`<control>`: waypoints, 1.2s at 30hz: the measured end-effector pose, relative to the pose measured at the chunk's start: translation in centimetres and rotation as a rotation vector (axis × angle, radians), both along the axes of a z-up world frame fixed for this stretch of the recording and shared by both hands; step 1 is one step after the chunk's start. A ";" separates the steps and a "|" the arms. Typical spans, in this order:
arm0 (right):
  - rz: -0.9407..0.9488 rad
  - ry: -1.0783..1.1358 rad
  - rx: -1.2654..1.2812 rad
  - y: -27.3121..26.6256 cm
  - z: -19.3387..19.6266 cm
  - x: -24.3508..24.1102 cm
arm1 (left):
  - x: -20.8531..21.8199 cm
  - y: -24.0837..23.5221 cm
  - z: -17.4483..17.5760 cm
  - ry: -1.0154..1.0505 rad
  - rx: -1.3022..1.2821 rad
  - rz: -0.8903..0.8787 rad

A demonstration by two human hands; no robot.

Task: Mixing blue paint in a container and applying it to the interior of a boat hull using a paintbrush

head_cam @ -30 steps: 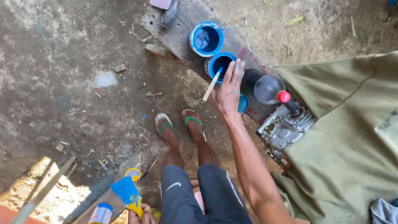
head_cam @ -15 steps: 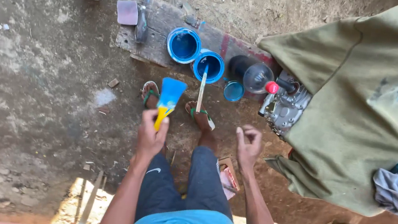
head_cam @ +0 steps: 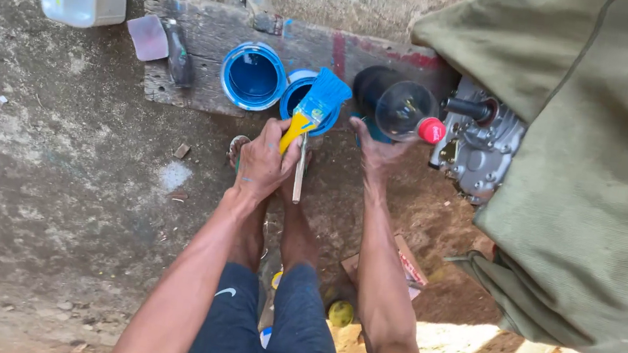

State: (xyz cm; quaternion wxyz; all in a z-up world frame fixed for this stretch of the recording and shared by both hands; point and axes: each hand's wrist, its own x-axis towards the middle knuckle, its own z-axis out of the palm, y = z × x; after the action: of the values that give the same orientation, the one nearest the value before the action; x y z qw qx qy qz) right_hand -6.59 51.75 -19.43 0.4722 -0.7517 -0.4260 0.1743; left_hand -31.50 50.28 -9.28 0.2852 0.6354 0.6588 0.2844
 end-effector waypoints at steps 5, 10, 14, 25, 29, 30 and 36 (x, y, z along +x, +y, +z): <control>-0.053 0.062 -0.128 3.1 3.6 -1.6 | -0.3 0.1 -0.7 0.047 0.059 -0.026; -0.064 0.088 -0.030 4.3 4.7 -2.5 | -2.5 -0.2 4.3 -0.136 0.001 0.046; -0.088 0.080 0.025 4.0 5.6 -1.7 | -3.8 -0.3 8.9 0.006 -0.125 -0.037; 0.020 0.066 0.139 -1.7 11.6 1.0 | -1.5 3.9 12.2 0.288 -0.508 -0.139; 0.065 -0.035 0.069 -7.1 10.8 2.8 | -0.4 5.2 11.9 0.364 -0.606 -0.154; 0.083 -0.110 0.012 -10.7 8.2 4.2 | -0.2 5.4 11.9 0.386 -0.625 -0.157; 0.204 -0.664 -0.188 -7.6 14.1 1.8 | 1.4 7.1 10.7 0.443 -0.660 -0.187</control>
State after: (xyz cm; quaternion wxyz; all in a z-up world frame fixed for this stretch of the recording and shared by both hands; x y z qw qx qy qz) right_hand -4.83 44.16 -5.37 0.2169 -0.7611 -0.6113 0.0054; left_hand -30.08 57.37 1.38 0.3496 0.6126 0.6997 -0.1130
